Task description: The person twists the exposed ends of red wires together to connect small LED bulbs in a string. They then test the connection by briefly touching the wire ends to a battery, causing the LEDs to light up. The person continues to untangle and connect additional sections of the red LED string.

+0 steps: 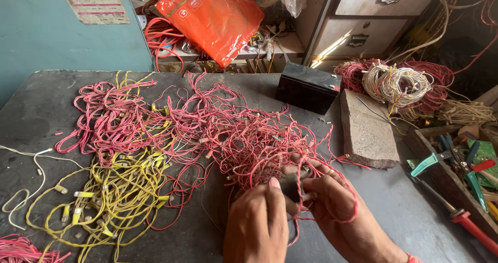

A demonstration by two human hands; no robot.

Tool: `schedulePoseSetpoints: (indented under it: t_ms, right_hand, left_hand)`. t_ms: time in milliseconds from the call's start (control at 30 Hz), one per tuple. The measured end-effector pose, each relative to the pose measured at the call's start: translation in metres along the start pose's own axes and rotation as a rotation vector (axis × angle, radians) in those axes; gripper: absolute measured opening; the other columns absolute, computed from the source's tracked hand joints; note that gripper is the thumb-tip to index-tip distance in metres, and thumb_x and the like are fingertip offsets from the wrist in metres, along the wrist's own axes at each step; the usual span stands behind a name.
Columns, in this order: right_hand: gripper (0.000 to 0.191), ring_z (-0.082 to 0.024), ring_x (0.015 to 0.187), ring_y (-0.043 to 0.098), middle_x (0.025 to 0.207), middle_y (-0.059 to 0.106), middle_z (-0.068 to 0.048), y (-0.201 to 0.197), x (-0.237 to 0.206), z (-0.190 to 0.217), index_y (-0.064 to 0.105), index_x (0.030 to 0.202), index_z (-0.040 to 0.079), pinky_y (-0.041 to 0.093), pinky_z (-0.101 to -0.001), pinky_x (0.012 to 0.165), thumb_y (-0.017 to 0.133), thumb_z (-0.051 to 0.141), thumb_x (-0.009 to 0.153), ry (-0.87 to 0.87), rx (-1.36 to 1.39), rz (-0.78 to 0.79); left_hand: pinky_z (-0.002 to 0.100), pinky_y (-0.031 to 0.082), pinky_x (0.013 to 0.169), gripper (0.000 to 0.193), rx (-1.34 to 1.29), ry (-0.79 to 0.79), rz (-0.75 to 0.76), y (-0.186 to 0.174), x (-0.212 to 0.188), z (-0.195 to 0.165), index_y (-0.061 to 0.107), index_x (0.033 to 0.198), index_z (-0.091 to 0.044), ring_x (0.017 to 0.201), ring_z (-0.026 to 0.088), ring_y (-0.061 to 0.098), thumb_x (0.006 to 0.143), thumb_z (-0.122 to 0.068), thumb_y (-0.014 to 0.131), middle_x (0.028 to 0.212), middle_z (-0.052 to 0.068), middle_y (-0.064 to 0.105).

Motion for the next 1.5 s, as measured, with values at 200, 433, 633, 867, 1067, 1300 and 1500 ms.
schedulePoseSetpoints:
  t_ms: [200,433,633,867,1067,1300,1500]
  right_hand:
    - [0.038,-0.017,0.090,0.065,0.108,0.072,-0.014,0.004,-0.001,-0.002,0.063,0.131,-0.008,0.052,-0.0321,0.076,0.061,0.026,0.114,-0.021,0.080,0.285]
    - [0.044,-0.023,0.088,0.074,0.112,0.076,-0.008,-0.019,0.005,0.014,0.065,0.123,0.002,0.061,-0.0367,0.081,0.046,0.030,0.095,0.103,-0.198,0.004]
    - [0.038,-0.026,0.094,0.073,0.110,0.074,-0.013,-0.042,0.010,0.037,0.065,0.126,-0.001,0.057,-0.0374,0.076,0.062,0.029,0.102,0.188,-0.538,0.192]
    - [0.035,-0.012,0.080,0.068,0.089,0.074,-0.004,-0.089,0.028,0.048,0.066,0.114,0.003,0.057,-0.0305,0.067,0.074,0.023,0.086,0.247,-0.891,0.086]
    - [0.041,-0.014,0.076,0.071,0.093,0.076,-0.003,-0.106,0.029,0.083,0.077,0.116,0.013,0.063,-0.0289,0.064,0.067,-0.001,0.078,0.020,-1.421,0.072]
    - [0.028,-0.016,0.091,0.065,0.120,0.073,-0.002,0.012,-0.036,0.061,0.074,0.117,0.011,0.061,-0.0268,0.073,0.073,0.005,0.089,-0.417,-1.176,0.457]
    - [0.035,-0.030,0.110,0.076,0.116,0.077,-0.023,0.043,-0.045,-0.018,0.068,0.109,-0.012,0.059,-0.0376,0.101,0.056,0.017,0.093,0.456,-0.069,0.153]
  left_hand:
    - [0.038,0.056,0.077,0.074,-0.169,-0.335,-0.020,-0.004,0.003,0.002,0.053,0.130,-0.016,0.085,0.022,0.077,0.069,-0.037,0.089,0.089,0.002,0.078]
    - [0.036,0.056,0.076,0.042,-0.323,-0.334,-0.107,-0.015,0.010,-0.009,0.067,0.116,-0.016,0.078,0.019,0.072,0.076,-0.024,0.077,0.088,0.003,0.073]
    - [0.036,0.055,0.070,0.009,-1.267,-0.339,-0.146,-0.049,0.024,0.030,0.059,0.090,-0.003,0.071,0.018,0.063,0.083,-0.004,0.064,0.080,0.006,0.060]
    - [0.026,0.038,0.053,0.010,-1.900,-0.177,-0.055,-0.087,0.015,0.030,0.062,0.097,-0.006,0.056,0.010,0.044,0.088,-0.004,0.064,0.074,0.001,0.048]
    - [0.023,0.038,0.054,0.014,-2.181,-0.106,-0.061,-0.142,0.006,0.033,0.074,0.105,-0.011,0.055,0.009,0.043,0.096,-0.022,0.073,0.077,-0.001,0.052]
    - [0.020,0.039,0.065,0.003,-2.440,0.123,-0.225,-0.170,-0.014,0.051,0.066,0.101,-0.010,0.068,0.006,0.050,0.102,-0.011,0.064,0.083,0.000,0.057]
    - [0.023,0.047,0.070,0.024,-2.016,0.245,-0.212,-0.196,-0.003,0.051,0.066,0.116,-0.005,0.075,0.008,0.061,0.095,-0.016,0.073,0.096,0.008,0.067]
Point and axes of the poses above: each hand's wrist, its own x-axis towards the middle knuckle, its own y-axis out of the palm, z = x × y, the point moved 5 cm from there along x, towards the middle knuckle
